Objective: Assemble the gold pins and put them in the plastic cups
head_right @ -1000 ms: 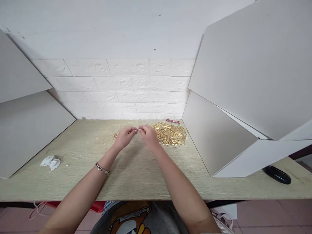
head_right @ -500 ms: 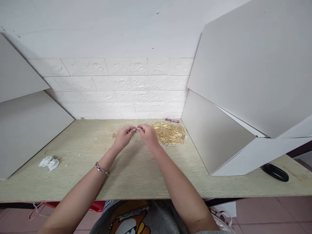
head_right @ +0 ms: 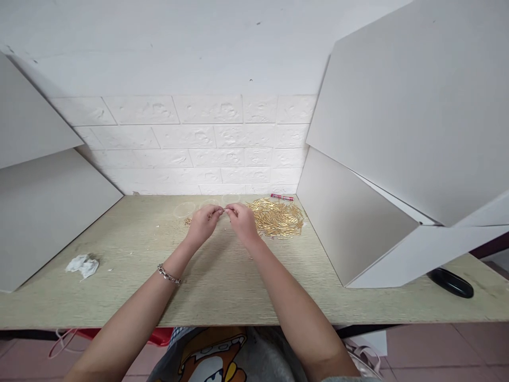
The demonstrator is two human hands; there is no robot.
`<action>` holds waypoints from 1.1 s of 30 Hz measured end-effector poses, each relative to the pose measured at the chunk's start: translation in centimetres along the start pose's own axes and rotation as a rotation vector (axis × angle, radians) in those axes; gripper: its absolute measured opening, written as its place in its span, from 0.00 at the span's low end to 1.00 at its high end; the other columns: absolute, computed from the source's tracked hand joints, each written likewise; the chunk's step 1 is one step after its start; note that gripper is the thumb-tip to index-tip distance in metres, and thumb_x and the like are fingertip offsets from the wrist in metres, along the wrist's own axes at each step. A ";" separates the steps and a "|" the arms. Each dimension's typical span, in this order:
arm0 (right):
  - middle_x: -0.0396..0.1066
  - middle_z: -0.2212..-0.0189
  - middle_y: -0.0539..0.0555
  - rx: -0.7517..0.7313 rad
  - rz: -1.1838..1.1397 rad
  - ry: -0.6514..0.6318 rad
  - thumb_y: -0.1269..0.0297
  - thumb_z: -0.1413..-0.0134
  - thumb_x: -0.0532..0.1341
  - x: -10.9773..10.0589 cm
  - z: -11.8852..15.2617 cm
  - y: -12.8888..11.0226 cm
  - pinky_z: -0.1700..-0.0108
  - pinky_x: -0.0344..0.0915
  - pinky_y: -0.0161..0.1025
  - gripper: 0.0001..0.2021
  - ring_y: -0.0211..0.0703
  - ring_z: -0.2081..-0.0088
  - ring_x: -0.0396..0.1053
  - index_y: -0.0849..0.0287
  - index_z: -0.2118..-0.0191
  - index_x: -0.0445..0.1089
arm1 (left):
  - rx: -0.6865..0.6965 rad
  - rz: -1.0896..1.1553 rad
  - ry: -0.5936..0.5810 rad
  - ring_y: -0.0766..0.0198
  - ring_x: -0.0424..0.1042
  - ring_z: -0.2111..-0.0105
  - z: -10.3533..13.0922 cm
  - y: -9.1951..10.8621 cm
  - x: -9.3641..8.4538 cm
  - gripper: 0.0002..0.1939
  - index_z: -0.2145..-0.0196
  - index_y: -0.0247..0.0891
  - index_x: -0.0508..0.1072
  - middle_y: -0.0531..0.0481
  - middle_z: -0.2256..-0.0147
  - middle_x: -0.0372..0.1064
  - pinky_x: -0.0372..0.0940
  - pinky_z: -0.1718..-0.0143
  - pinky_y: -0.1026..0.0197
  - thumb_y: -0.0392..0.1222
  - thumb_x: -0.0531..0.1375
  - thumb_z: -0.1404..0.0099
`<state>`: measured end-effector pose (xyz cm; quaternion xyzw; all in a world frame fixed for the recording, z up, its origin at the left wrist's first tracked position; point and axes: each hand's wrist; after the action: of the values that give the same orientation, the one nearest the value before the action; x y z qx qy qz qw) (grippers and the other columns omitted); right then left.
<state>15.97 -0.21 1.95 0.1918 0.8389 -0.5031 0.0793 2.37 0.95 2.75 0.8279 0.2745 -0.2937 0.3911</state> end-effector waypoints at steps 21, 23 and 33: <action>0.70 0.73 0.50 0.142 -0.171 -0.033 0.63 0.56 0.56 0.1 -0.2 0.0 0.73 0.63 0.33 0.08 0.34 0.76 0.64 0.60 0.71 0.69 | 0.137 -0.081 0.060 0.63 0.66 0.64 0.0 -0.5 0.2 0.13 0.66 0.36 0.71 0.47 0.68 0.69 0.60 0.61 0.62 0.40 0.48 0.36; 0.70 0.73 0.50 0.156 -0.224 -0.051 0.62 0.56 0.57 0.1 -0.3 0.2 0.75 0.63 0.32 0.08 0.34 0.77 0.64 0.60 0.70 0.70 | 0.132 -0.073 0.049 0.63 0.67 0.64 0.0 -0.5 0.1 0.13 0.66 0.36 0.71 0.47 0.68 0.69 0.60 0.61 0.62 0.40 0.48 0.37; 0.71 0.73 0.51 0.155 -0.321 -0.058 0.63 0.58 0.58 0.0 -0.6 0.7 0.77 0.63 0.31 0.09 0.33 0.77 0.64 0.61 0.70 0.71 | 0.111 -0.039 0.042 0.64 0.67 0.64 -0.3 -0.2 -0.4 0.11 0.68 0.36 0.71 0.48 0.68 0.71 0.61 0.60 0.62 0.38 0.50 0.38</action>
<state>16.23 0.56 1.67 0.0462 0.8147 -0.5780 0.0073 2.02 1.19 3.07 0.8488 0.2821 -0.2986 0.3329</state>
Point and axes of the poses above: each hand's wrist, its own z-axis away from the middle knuckle, its own x-axis out of the palm, y = z × x
